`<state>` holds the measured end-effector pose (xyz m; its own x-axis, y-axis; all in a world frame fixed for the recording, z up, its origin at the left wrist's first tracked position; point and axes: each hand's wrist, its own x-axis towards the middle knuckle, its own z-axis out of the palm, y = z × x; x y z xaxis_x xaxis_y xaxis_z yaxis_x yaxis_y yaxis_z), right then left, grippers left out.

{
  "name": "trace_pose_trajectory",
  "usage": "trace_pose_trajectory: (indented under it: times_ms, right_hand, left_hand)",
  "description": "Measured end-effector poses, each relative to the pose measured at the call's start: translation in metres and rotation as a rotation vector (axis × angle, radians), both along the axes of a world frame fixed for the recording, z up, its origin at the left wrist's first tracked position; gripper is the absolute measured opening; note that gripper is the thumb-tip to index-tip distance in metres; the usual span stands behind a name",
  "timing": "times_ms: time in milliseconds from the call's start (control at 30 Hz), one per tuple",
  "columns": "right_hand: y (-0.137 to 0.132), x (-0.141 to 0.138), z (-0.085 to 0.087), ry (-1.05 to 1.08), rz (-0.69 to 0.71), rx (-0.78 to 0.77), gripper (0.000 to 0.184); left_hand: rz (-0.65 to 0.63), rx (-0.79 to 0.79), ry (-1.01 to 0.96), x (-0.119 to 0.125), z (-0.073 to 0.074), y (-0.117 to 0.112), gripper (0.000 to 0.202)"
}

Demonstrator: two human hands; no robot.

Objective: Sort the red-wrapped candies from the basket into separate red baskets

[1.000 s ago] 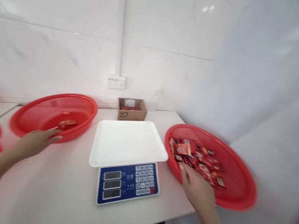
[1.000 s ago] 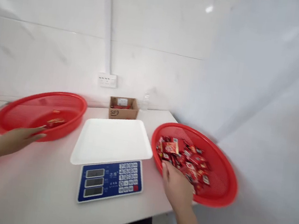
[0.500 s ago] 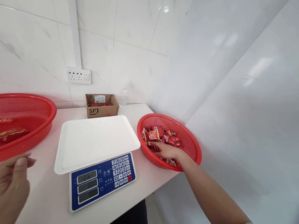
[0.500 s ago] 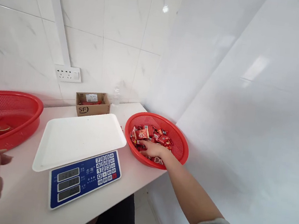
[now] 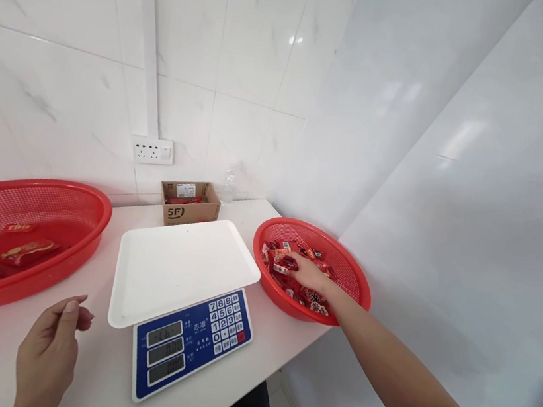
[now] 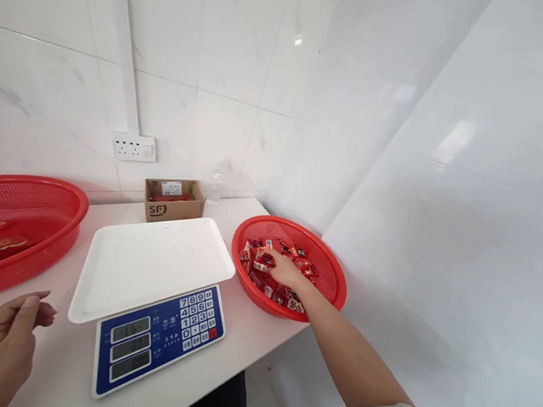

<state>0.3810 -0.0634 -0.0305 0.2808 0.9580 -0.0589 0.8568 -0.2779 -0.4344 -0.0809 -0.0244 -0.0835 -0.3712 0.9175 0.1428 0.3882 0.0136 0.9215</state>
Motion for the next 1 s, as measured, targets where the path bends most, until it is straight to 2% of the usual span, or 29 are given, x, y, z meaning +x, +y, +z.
trace_pose_trajectory:
  times_ms: [200, 367, 467, 600, 700, 800, 900, 1000]
  right_hand:
    - [-0.006, 0.005, 0.019, 0.059, -0.088, 0.059, 0.040]
    - [-0.003, -0.004, 0.041, 0.067, -0.159, 0.191, 0.032]
    - [0.006, -0.025, 0.057, 0.126, -0.121, 0.271, 0.033]
    - [0.022, -0.077, 0.072, 0.313, 0.057, 0.253, 0.030]
    - [0.037, -0.118, 0.072, 0.364, 0.171, 0.163, 0.028]
    - [0.054, -0.147, 0.063, 0.387, 0.232, 0.122, 0.026]
    - [0.068, -0.162, 0.054, 0.408, 0.236, 0.133, 0.022]
    - [0.075, -0.167, 0.052, 0.437, 0.215, 0.158, 0.025]
  left_hand:
    - [-0.031, -0.022, -0.063, 0.000, 0.002, 0.000, 0.036]
    - [-0.055, -0.001, -0.051, 0.000, 0.000, 0.000, 0.035]
    - [-0.072, 0.020, -0.053, 0.001, 0.000, -0.001, 0.036]
    - [-0.087, 0.047, -0.076, 0.004, 0.004, -0.002, 0.036]
    - [-0.095, 0.067, -0.082, 0.005, 0.007, -0.003, 0.036]
    - [-0.097, 0.080, -0.106, 0.005, 0.006, -0.004, 0.035]
    - [-0.090, 0.106, -0.143, 0.003, 0.005, -0.004, 0.034]
    - [-0.082, 0.115, -0.172, 0.003, 0.006, -0.004, 0.033]
